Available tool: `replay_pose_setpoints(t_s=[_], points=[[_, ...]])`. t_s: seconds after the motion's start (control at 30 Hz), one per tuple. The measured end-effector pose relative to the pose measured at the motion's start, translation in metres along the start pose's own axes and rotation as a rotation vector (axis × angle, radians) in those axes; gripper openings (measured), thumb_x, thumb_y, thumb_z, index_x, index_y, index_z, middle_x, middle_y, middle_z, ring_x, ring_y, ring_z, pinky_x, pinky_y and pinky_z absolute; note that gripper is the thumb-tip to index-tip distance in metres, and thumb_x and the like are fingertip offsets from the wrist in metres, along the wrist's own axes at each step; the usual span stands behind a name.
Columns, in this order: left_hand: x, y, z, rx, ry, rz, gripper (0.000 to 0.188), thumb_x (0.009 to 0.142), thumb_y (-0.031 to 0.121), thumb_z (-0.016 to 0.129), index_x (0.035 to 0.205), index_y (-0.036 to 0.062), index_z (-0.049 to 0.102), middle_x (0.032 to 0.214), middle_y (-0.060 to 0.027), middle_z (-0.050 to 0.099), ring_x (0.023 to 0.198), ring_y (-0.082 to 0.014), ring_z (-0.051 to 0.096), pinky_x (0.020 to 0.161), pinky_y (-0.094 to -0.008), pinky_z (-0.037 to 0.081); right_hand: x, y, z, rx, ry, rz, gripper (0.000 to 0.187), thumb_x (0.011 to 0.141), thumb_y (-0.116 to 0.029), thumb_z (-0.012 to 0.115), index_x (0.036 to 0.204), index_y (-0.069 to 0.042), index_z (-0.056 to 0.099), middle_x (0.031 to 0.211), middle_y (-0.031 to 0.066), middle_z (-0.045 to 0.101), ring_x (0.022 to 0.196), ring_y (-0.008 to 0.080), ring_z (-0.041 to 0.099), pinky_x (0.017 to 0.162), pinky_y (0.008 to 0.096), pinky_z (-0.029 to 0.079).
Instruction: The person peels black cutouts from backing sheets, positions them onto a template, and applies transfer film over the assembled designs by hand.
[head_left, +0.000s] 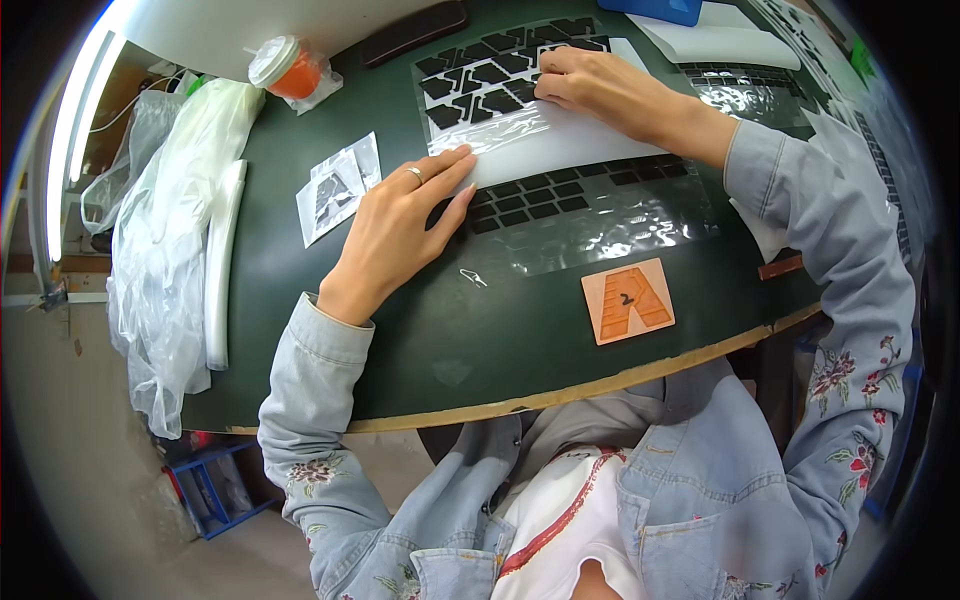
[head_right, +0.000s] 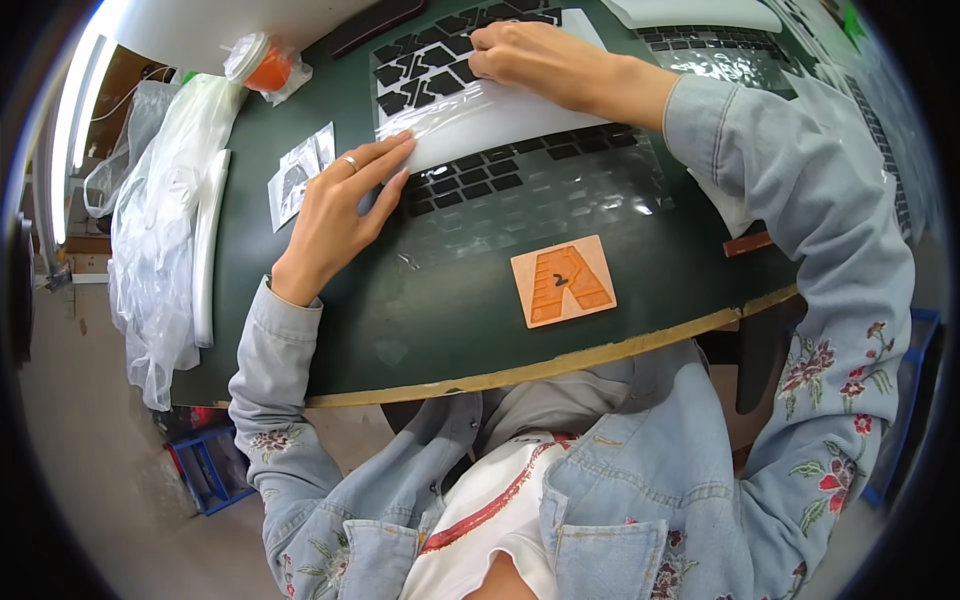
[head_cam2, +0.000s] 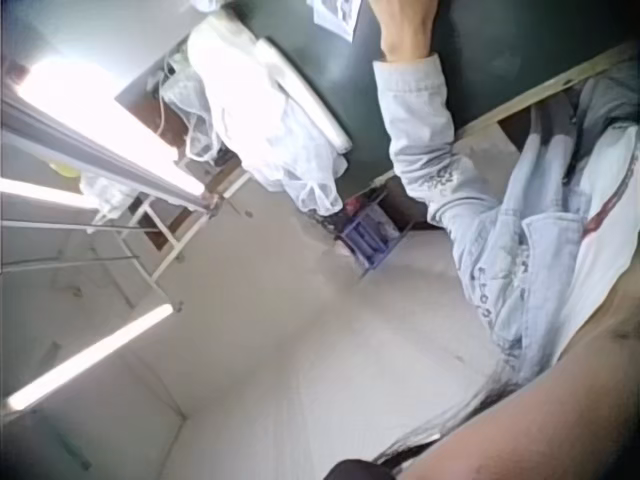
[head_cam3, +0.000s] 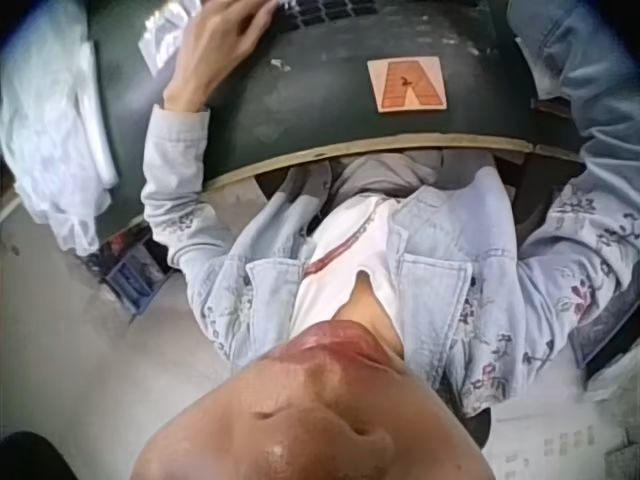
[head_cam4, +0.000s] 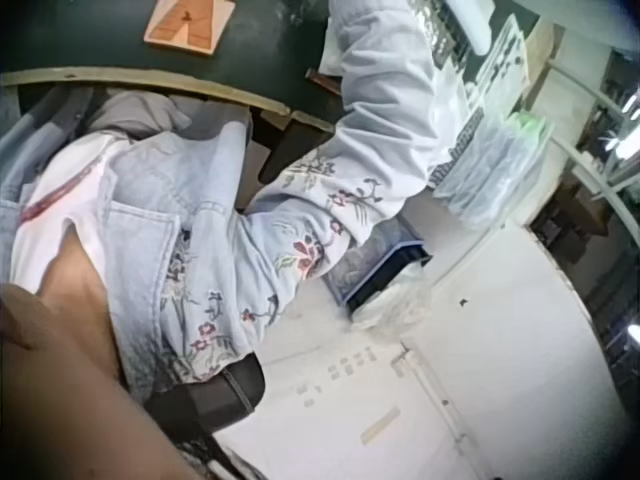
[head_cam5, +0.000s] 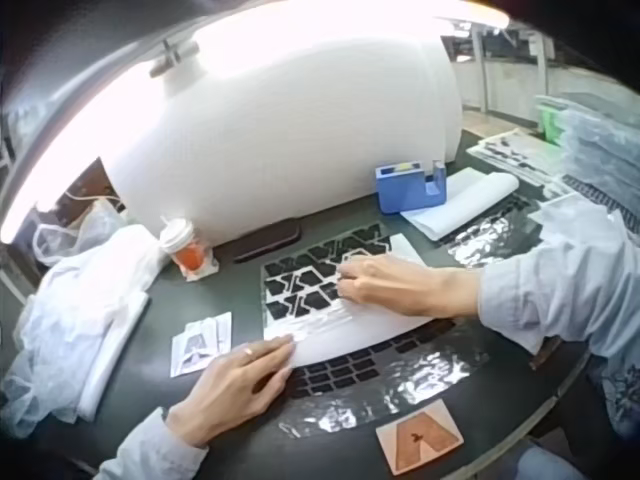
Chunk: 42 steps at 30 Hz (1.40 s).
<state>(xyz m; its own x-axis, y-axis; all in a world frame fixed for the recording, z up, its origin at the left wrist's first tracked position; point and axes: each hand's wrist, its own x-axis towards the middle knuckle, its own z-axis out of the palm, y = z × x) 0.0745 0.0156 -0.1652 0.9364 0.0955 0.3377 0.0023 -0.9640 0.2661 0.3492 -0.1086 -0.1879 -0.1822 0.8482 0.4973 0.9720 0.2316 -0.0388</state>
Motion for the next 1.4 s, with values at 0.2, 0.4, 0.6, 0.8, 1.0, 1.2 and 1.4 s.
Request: replay_pose_setpoints(t_s=[0.2,0.4,0.6,0.8,1.0,1.2,1.4], points=[[-0.003,0.002,0.003,0.062,0.042,0.055,0.036,0.091,0.015,0.068,0.125,0.0053,0.066,0.123,-0.0133,0.067,0.105,-0.0324,0.066,0.091,-0.0387,0.053,0.017,0.016,-0.011,0.209,-0.116,0.115,0.011,0.091,-0.009,0.065,0.095,0.000,0.069,0.093,0.0125,0.067,0.087,0.0268,0.068,0.078,0.0357,0.054],[0.000,0.005,0.005,0.071,0.054,0.092,0.034,0.091,0.018,0.069,0.120,0.0017,0.067,0.122,-0.0148,0.067,0.102,-0.0322,0.066,0.089,-0.0392,0.054,0.024,0.126,-0.014,0.681,0.255,0.660,0.020,0.094,-0.014,0.069,0.101,0.004,0.072,0.085,0.0095,0.073,0.075,0.0136,0.067,0.069,0.0259,0.055],[0.002,0.010,0.005,-0.027,0.142,0.093,0.023,0.091,0.008,0.066,0.113,-0.0001,0.069,0.114,-0.0147,0.067,0.097,-0.0331,0.065,0.084,-0.0384,0.052,0.022,0.001,-0.141,0.757,-0.604,0.558,0.023,0.095,-0.018,0.069,0.106,0.002,0.070,0.093,0.0069,0.072,0.081,0.0113,0.065,0.073,0.0255,0.054],[-0.011,0.078,-0.005,-0.238,0.123,0.290,0.027,0.076,0.000,0.068,0.103,0.0035,0.070,0.103,-0.0132,0.067,0.086,-0.0286,0.065,0.077,-0.0374,0.051,-0.031,-0.082,-0.115,0.927,-0.930,0.420,0.015,0.089,-0.009,0.068,0.092,0.006,0.067,0.081,0.0113,0.071,0.073,0.0171,0.069,0.069,0.0302,0.054],[-0.029,0.120,0.014,-0.120,-0.205,0.383,0.056,0.083,0.025,0.072,0.132,0.0018,0.060,0.141,-0.0184,0.053,0.128,-0.0327,0.055,0.101,-0.0424,0.046,-0.057,-0.086,-0.100,0.731,-0.690,0.349,0.019,0.092,-0.016,0.067,0.101,0.001,0.063,0.096,0.0096,0.064,0.092,0.0232,0.065,0.081,0.0337,0.052],[-0.037,0.118,0.022,-0.103,-0.327,0.310,0.069,0.084,0.034,0.071,0.143,0.0025,0.051,0.151,-0.0206,0.044,0.141,-0.0352,0.043,0.113,-0.0468,0.035,-0.085,-0.105,-0.087,0.642,-0.257,0.206,0.019,0.090,-0.010,0.064,0.105,0.003,0.064,0.103,0.0142,0.061,0.086,0.0310,0.062,0.077,0.0381,0.050],[-0.034,0.116,0.022,-0.145,-0.379,0.292,0.075,0.081,0.034,0.073,0.145,0.0025,0.049,0.153,-0.0231,0.041,0.143,-0.0378,0.039,0.117,-0.0494,0.029,-0.132,-0.152,-0.096,0.075,-0.093,0.048,0.037,0.078,-0.017,0.073,0.111,-0.002,0.067,0.118,0.0077,0.067,0.114,0.0234,0.062,0.103,0.0416,0.046]])
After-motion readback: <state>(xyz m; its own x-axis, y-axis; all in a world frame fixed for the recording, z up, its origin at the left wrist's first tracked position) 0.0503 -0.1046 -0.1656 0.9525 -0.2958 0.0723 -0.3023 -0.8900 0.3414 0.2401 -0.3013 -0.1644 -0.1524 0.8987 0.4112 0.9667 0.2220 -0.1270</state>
